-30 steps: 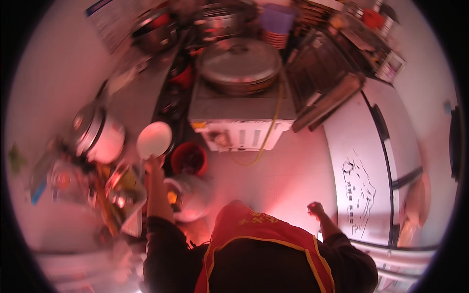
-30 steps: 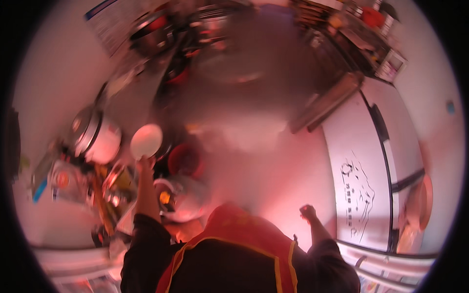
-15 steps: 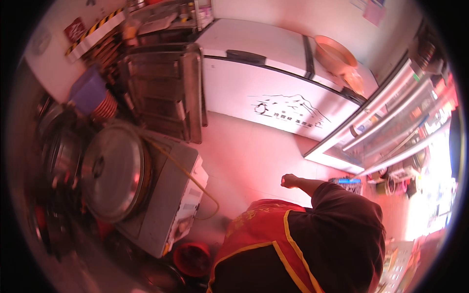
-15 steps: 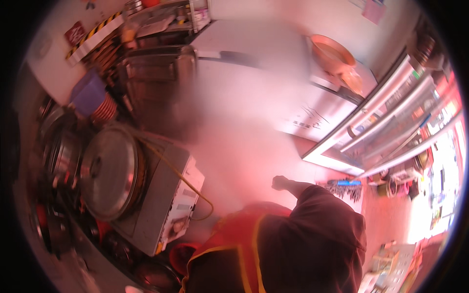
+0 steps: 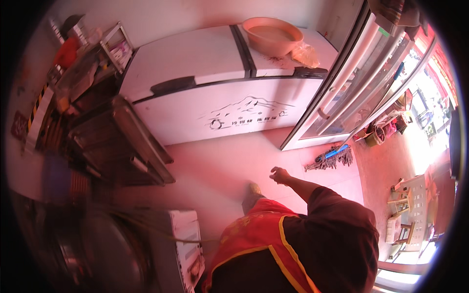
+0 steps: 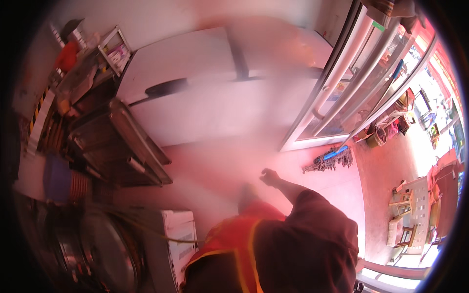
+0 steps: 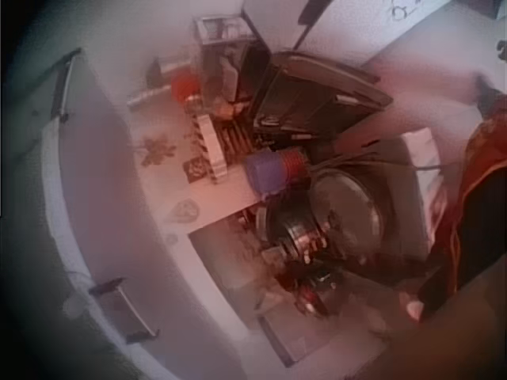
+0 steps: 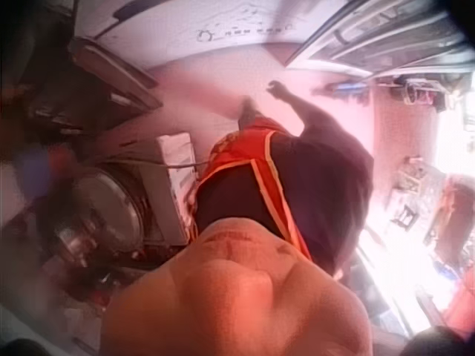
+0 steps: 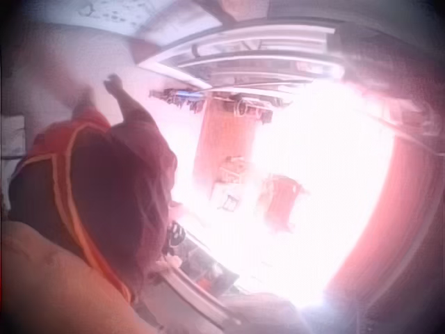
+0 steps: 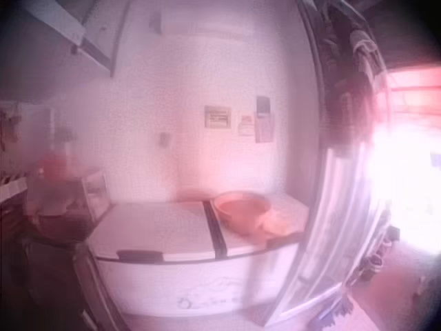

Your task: The person sweeps debris into a dustpan, disposes of trash into a bin, then opens a chest freezer and places a bowl and several plastic bags of food inside. The person closes the freezer after arranging the items.

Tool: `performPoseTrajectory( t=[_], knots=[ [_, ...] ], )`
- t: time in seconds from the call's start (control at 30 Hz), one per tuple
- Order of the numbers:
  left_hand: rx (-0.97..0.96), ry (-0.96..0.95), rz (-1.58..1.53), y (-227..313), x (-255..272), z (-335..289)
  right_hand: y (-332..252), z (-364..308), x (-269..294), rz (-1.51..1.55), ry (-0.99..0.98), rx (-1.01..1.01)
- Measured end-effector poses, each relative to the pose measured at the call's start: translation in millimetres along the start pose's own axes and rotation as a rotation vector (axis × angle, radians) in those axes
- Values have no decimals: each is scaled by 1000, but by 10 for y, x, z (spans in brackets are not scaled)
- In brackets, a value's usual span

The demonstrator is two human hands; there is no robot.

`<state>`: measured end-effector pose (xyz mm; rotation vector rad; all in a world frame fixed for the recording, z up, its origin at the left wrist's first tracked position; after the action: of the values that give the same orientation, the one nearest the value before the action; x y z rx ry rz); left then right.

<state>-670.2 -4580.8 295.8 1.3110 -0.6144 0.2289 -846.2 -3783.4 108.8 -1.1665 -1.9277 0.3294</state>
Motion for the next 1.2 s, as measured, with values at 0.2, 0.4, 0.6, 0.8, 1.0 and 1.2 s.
performPoseTrajectory(
  t=[0.2,0.4,0.6,0.8,1.0,1.2],
  knots=[
    [-151,40,55,1368,-722,-293,-175,1627,1966,1206,204,310],
    [-463,-93,113,2760,-1574,-439,-961,2348,3779,1262,397,656],
    [-344,-693,-407,3680,-4018,-1454,-1448,2468,4944,1390,575,683],
    [-662,-1121,-351,5255,-6085,-2743,-1550,2311,5652,1213,730,479],
    [-651,-1587,-313,6719,-7413,-4375,-1863,2428,6121,1184,794,213],
    [-164,-1778,-432,7774,-8363,-5447,-2385,3164,6944,1058,560,314]
  ],
)
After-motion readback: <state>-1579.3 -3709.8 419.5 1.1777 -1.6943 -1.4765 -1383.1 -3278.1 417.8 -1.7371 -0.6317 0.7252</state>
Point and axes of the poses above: each hand's wrist, its own z-axis towards the middle knuckle, its own x-axis out of the back of the hand, y = z × x, the point moved 10 cm from there along z, towards the middle knuckle, and after that the axes turned 2 degrees about -y, right-handed, at the moved point
